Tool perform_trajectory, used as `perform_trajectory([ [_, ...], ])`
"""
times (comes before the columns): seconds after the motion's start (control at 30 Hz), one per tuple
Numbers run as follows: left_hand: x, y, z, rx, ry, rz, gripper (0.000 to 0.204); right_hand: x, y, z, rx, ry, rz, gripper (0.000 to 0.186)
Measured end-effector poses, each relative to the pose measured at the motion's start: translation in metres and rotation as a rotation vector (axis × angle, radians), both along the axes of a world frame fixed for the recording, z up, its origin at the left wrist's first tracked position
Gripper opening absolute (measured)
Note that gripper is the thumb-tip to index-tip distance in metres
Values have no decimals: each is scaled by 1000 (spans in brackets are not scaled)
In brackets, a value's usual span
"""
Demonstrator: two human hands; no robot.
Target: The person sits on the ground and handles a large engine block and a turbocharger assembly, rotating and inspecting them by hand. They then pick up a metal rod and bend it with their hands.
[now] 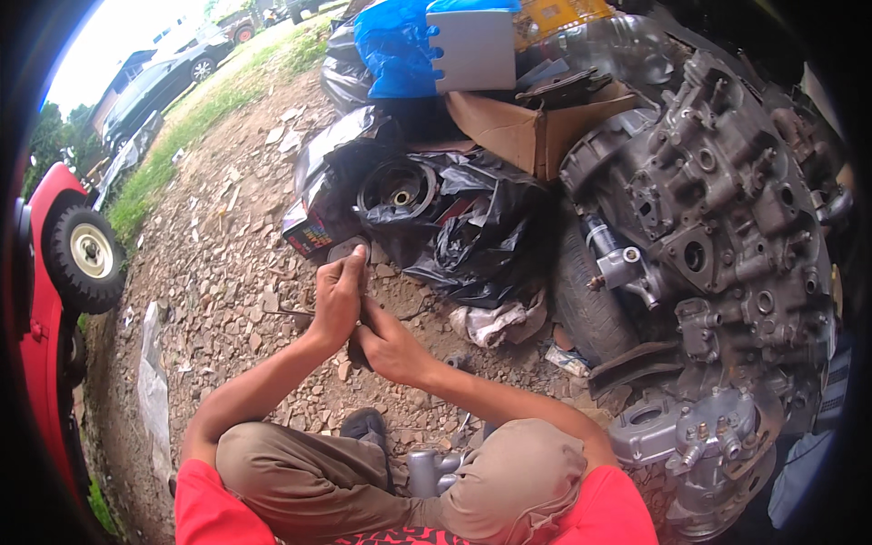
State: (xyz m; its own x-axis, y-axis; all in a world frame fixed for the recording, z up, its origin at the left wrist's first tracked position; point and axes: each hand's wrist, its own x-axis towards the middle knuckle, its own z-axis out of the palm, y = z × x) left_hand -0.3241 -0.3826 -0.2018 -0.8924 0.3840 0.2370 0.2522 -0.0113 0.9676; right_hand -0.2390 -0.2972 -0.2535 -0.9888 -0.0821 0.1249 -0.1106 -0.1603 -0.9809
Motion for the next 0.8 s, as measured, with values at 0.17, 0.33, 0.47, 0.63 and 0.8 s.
perform_trajectory([
  [0.17, 15, 7, 30, 67, 10, -99, 48, 11, 16, 10, -75, -185, 85, 53],
  [0.33, -6, -11, 6, -34, 50, 60, 50, 27, -4, 33, -277, -215, 153, 56],
  [0.47, -5, -5, 1, 7, 41, -16, 50, 19, 3, 3, -175, -260, 138, 62],
  [0.63, -14, 2, 0, -133, 267, -197, 48, 27, -6, 14, -273, -145, -8, 57],
  [0.8, -20, 11, 5, -191, 278, -270, 47, 30, 12, 28, -412, -214, 64, 62],
])
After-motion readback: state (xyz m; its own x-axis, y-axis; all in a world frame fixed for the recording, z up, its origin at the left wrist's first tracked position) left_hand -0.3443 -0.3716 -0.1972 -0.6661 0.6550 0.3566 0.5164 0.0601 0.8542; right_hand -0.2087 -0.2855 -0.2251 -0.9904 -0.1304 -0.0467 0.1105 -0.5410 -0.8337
